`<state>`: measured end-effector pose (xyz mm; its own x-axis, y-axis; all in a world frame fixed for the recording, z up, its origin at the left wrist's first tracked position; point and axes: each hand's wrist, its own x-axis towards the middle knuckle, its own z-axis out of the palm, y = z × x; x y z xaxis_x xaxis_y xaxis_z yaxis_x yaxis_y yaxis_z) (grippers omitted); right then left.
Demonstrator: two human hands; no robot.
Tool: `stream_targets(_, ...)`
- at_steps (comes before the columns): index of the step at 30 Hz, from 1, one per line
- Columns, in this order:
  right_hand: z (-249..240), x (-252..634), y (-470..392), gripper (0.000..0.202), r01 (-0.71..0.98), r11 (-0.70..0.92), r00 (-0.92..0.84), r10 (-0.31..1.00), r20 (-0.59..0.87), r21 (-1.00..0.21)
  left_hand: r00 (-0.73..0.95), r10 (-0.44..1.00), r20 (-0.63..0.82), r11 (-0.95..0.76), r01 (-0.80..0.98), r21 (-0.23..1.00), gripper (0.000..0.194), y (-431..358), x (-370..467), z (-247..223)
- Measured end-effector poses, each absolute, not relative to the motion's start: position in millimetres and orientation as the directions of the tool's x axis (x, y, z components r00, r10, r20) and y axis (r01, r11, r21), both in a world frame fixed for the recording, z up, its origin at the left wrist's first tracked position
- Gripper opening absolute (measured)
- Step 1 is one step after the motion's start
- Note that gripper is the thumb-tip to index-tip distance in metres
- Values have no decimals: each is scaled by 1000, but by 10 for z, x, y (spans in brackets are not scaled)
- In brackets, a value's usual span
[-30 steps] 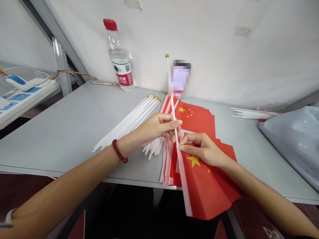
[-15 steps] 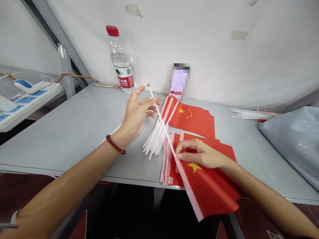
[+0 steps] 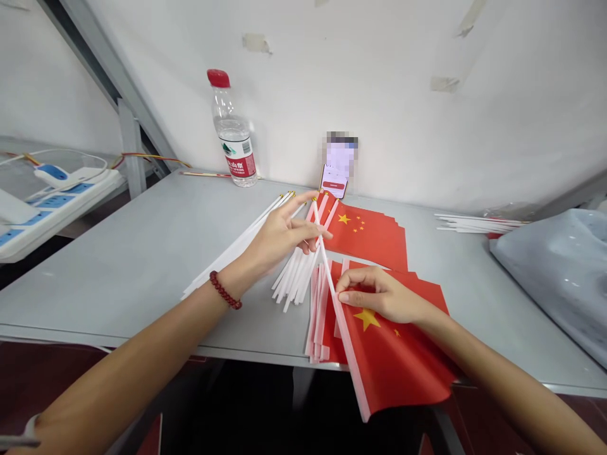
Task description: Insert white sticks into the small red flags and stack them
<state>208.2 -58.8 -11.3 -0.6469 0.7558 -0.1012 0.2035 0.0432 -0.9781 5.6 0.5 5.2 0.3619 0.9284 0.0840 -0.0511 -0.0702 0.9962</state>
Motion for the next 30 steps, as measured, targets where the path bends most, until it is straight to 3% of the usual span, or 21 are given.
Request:
stream_targets(4,-120,2105,-557,23,200,47,-536,841,-69,-979,522,853,10,-41,48,998,58,-65,122,14)
stream_targets(9,-142,2162,-495,21,183,69,-337,942,3,-981,602,796,-61,-35,148,988,42,-107,176,-20)
stream_targets(16,-195,2162,-459,21,170,65,-246,969,22,-983,731,678,-74,17,85,996,43,-100,160,-6)
stream_targets(19,-187,2162,-441,22,157,72,-183,982,43,-985,737,672,-72,51,50,997,52,-110,161,-14)
stream_targets(22,-135,2230,-393,24,96,53,-25,998,51,-994,729,671,-139,73,121,990,59,-123,158,-12)
stream_targets(27,-14,2527,-230,21,27,99,293,951,102,-995,773,603,-195,-49,280,959,28,-134,123,53)
stream_targets(30,13,2717,-128,21,99,136,427,889,165,-986,770,604,-204,-77,311,947,30,-144,100,116)
